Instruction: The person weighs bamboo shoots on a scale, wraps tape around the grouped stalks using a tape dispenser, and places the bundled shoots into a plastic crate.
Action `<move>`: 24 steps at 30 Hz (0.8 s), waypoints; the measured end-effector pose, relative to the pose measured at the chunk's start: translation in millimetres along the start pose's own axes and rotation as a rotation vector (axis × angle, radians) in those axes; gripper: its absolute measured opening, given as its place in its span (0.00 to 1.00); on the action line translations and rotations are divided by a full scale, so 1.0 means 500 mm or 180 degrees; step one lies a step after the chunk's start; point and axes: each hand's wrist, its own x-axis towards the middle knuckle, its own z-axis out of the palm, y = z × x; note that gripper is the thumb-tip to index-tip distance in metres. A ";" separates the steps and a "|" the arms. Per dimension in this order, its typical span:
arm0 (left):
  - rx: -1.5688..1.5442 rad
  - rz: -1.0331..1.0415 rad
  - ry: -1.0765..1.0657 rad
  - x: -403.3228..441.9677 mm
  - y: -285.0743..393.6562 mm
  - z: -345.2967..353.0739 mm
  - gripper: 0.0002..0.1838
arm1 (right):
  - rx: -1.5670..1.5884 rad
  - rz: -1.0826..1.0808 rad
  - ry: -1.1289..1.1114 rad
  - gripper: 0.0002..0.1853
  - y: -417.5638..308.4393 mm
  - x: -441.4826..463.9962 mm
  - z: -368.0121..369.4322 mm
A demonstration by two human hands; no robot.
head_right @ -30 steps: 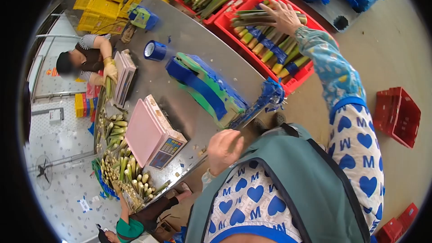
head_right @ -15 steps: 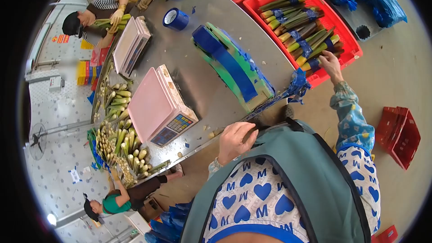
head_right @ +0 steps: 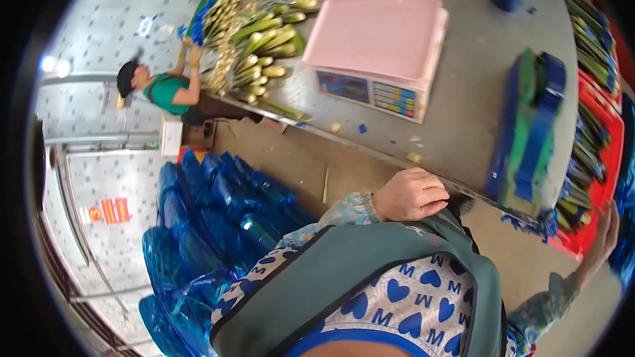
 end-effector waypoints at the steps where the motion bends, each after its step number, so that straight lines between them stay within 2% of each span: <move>1: 0.0104 -0.0061 0.0205 -0.024 -0.002 -0.029 0.07 | 0.0213 0.0089 -0.0020 0.20 -0.090 -0.015 0.038; 3: 0.0250 -0.0248 0.0630 -0.057 -0.029 -0.071 0.07 | 0.0424 0.0414 0.0018 0.20 -0.221 -0.046 0.123; 6: 0.0493 -0.0695 0.1126 -0.110 -0.102 -0.164 0.06 | -0.0168 0.0023 -0.0345 0.19 -0.304 -0.067 0.186; 9: 0.0714 -0.1215 0.1406 -0.186 -0.226 -0.284 0.08 | 0.0161 0.0175 -0.0488 0.18 -0.362 -0.091 0.265; 11: 0.0616 -0.1601 0.1998 -0.237 -0.321 -0.368 0.11 | 0.0262 0.0134 -0.0304 0.17 -0.430 -0.122 0.382; 12: 0.0519 -0.1881 0.2175 -0.277 -0.382 -0.406 0.19 | 0.0405 0.0289 -0.0687 0.16 -0.479 -0.136 0.454; 13: 0.0301 -0.2146 0.2649 -0.315 -0.447 -0.438 0.23 | -0.0506 -0.0317 -0.0744 0.15 -0.530 -0.150 0.533; 14: 0.0059 -0.2473 0.3137 -0.351 -0.503 -0.460 0.27 | -0.0708 -0.0413 -0.1085 0.14 -0.618 -0.176 0.644; 16: -0.1336 -0.3016 0.4082 -0.423 -0.597 -0.526 0.32 | -0.0343 -0.0212 -0.1871 0.13 -0.711 -0.213 0.854; 17: -0.2040 -0.3308 0.4379 -0.442 -0.621 -0.566 0.30 | -0.0214 -0.0277 -0.2506 0.14 -0.718 -0.218 0.950; 18: -0.2769 -0.3592 0.4638 -0.461 -0.642 -0.599 0.29 | -0.0122 -0.0766 -0.2991 0.15 -0.749 -0.242 1.050; 19: -0.2861 -0.3595 0.4551 -0.484 -0.677 -0.614 0.21 | -0.0093 -0.1302 -0.3469 0.16 -0.774 -0.255 1.141; 20: -0.2860 -0.3530 0.4544 -0.492 -0.700 -0.624 0.18 | -0.0005 -0.1544 -0.3995 0.19 -0.808 -0.258 1.227; 23: -0.3020 -0.3487 0.4589 -0.504 -0.740 -0.641 0.14 | 0.0214 -0.1566 -0.4254 0.20 -0.848 -0.302 1.498; 24: -0.3201 -0.3471 0.4573 -0.511 -0.755 -0.647 0.14 | 0.0295 -0.1886 -0.4122 0.22 -0.848 -0.313 1.597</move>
